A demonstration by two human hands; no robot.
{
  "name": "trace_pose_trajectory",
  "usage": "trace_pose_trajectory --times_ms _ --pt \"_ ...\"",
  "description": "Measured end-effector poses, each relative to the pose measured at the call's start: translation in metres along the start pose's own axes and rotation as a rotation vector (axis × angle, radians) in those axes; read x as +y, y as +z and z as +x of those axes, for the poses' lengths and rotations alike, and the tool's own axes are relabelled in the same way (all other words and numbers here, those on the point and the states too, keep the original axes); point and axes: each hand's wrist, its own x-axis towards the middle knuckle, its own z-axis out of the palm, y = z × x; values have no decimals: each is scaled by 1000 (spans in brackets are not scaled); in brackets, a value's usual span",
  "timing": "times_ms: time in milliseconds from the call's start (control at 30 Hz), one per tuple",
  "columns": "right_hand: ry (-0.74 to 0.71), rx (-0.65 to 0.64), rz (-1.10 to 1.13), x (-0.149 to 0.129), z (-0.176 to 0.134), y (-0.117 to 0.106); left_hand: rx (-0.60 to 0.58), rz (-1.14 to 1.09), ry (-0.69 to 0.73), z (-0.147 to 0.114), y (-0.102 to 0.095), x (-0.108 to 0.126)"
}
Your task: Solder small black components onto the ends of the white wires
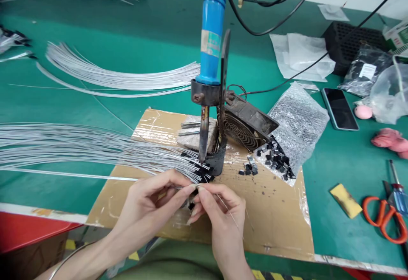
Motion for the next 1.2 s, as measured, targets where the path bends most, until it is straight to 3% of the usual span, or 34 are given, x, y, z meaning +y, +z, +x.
trace_pose_trajectory --times_ms 300,433,700,1033,1200 --pt "15 74 -26 -6 -4 5 -1 67 11 0 1 2" --pt "8 2 -12 -8 0 0 6 117 57 2 -1 6" --pt "183 -77 -1 -20 5 -8 11 221 133 1 -1 8" --pt "140 -65 69 -14 3 -3 80 252 158 -4 4 0" --pt "111 19 147 -12 1 8 126 235 158 -5 10 -2"
